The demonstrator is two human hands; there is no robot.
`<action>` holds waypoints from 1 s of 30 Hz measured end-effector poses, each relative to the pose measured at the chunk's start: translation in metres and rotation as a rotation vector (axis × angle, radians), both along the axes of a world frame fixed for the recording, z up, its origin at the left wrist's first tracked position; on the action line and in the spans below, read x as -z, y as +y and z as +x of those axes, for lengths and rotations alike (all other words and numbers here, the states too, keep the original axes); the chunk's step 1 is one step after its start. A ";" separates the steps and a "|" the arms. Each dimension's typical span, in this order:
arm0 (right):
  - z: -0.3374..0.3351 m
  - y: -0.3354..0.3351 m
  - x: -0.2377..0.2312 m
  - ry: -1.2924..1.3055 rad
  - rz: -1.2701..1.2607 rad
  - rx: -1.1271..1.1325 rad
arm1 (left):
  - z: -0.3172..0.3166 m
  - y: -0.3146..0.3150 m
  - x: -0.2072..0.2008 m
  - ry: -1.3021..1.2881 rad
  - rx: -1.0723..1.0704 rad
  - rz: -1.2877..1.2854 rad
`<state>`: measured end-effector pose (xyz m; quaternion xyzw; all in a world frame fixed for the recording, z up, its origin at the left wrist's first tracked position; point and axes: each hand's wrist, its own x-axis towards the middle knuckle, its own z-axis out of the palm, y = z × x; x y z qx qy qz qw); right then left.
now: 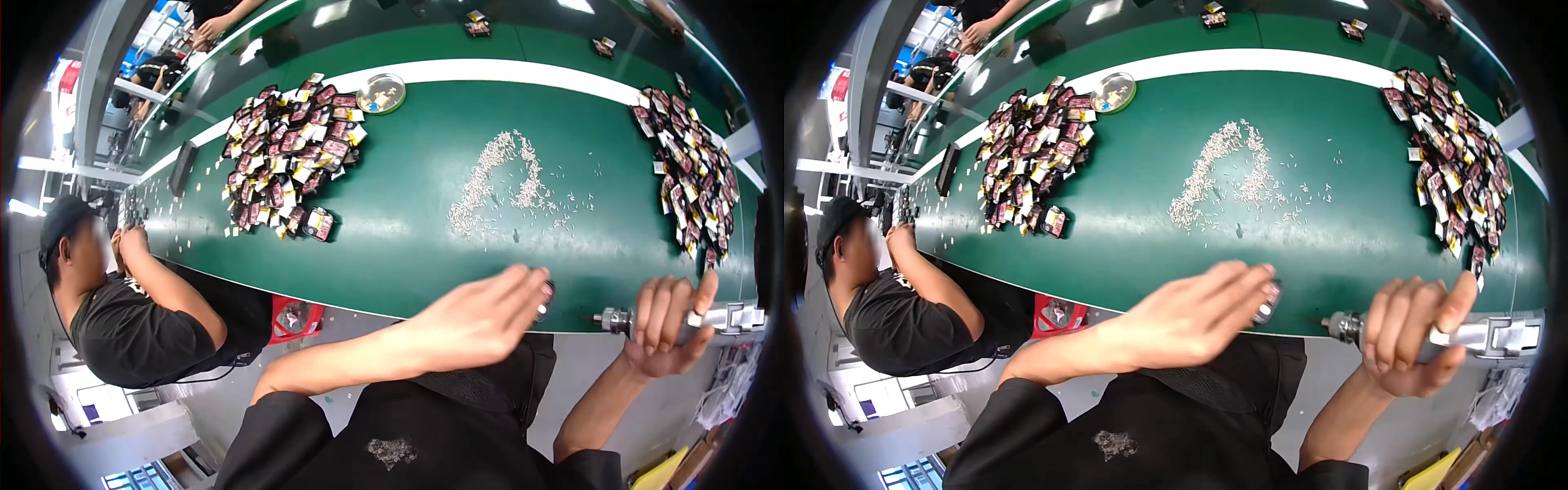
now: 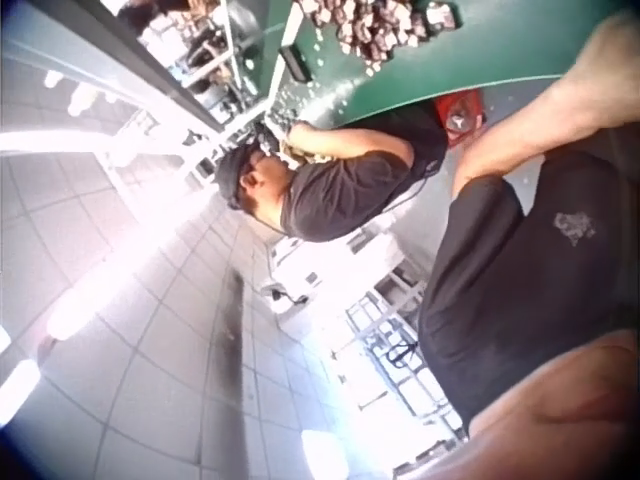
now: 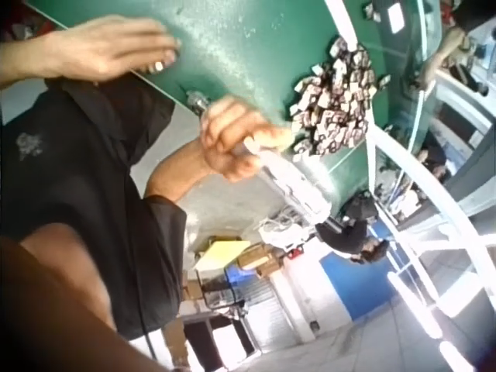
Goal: Assembling small electronic components (likely batteries or similar modules) using an electric screwdriver at an assembly line.
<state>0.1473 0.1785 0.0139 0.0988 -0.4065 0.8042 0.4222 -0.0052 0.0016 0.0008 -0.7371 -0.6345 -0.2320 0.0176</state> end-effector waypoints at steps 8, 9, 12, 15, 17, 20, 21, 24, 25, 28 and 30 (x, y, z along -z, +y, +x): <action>0.013 -0.016 0.030 -0.040 -0.275 0.057 | -0.180 -0.083 -0.039 0.460 -0.916 -0.002; 0.011 -0.018 0.032 -0.043 -0.291 0.057 | -0.186 -0.084 -0.038 0.552 -0.935 -0.012; 0.004 -0.022 0.040 -0.081 -0.370 0.063 | -0.162 -0.058 -0.039 0.503 -0.828 0.073; 0.005 -0.020 0.042 -0.040 -0.457 0.079 | -0.105 -0.028 -0.030 0.057 -0.504 0.031; 0.010 -0.017 0.043 -0.022 -0.492 0.083 | -0.069 -0.017 -0.021 -0.025 -0.343 0.006; 0.009 -0.017 0.043 -0.014 -0.515 0.072 | -0.047 -0.014 -0.004 -0.081 -0.286 0.000; 0.009 -0.017 0.042 -0.006 -0.518 0.068 | -0.045 -0.012 0.003 -0.057 -0.257 0.024; 0.010 -0.016 0.043 0.002 -0.524 0.059 | -0.041 -0.009 0.004 -0.003 -0.244 -0.006; 0.011 -0.016 0.043 0.000 -0.521 0.054 | -0.041 -0.010 0.007 -0.005 -0.243 -0.009; 0.012 -0.017 0.042 0.004 -0.515 0.050 | -0.043 -0.013 0.010 0.065 -0.193 0.002; 0.013 -0.018 0.043 0.012 -0.510 0.046 | -0.045 -0.012 0.009 0.147 -0.145 0.023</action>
